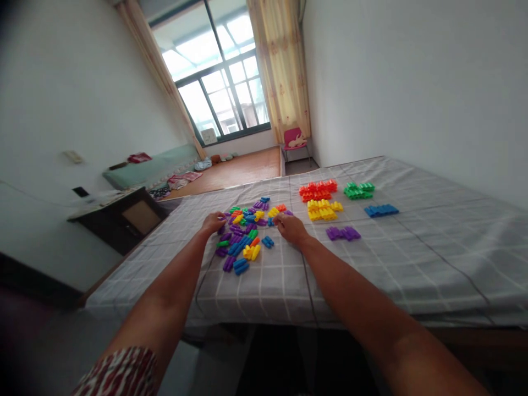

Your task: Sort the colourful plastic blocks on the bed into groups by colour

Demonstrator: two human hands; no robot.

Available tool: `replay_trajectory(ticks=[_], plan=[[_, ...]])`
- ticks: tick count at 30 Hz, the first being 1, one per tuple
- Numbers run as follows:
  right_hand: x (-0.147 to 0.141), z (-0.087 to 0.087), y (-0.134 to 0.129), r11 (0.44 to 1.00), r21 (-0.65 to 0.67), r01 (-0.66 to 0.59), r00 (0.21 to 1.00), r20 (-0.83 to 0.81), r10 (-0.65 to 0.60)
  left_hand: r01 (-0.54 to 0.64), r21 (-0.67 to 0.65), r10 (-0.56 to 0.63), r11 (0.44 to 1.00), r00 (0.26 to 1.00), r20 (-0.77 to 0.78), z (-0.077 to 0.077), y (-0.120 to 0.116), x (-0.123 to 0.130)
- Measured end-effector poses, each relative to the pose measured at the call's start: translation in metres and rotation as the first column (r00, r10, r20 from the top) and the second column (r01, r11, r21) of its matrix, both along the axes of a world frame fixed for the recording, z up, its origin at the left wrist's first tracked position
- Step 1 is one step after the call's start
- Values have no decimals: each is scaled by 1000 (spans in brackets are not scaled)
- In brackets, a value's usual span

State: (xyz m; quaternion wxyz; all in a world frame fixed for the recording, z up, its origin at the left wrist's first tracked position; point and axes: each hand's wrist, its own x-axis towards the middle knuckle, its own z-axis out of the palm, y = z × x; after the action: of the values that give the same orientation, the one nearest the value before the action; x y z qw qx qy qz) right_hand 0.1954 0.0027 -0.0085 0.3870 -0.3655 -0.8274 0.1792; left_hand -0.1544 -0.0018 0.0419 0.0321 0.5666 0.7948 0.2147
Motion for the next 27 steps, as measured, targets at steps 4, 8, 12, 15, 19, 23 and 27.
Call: replay_trajectory(ticks=[4, 8, 12, 15, 19, 23, 27], plan=[[-2, -1, 5, 999, -27, 31, 996, -83, -33, 71, 281, -152, 957, 948, 278, 11, -1, 50], [2, -3, 14, 994, -91, 66, 963, -253, -87, 244, 446, -500, 861, 561, 659, 3, 3, 142], [8, -5, 20, 992, -124, -2, 926, -376, -45, 289, 459, -541, 840, 370, 756, -21, 0, 208], [10, -7, 22, 989, -120, -87, 931, -364, 37, 242, 489, -545, 838, 363, 755, -33, -6, 222], [10, -10, 24, 993, -58, -107, 946, -313, 84, 197, 508, -539, 838, 437, 720, -36, -8, 218], [14, -10, 27, 1000, -26, 12, 972, -233, -18, 58, 535, -491, 843, 486, 723, -29, -4, 210], [22, -8, 27, 986, 11, 163, 986, -41, -163, -19, 592, -511, 805, 485, 710, -9, 5, 190]])
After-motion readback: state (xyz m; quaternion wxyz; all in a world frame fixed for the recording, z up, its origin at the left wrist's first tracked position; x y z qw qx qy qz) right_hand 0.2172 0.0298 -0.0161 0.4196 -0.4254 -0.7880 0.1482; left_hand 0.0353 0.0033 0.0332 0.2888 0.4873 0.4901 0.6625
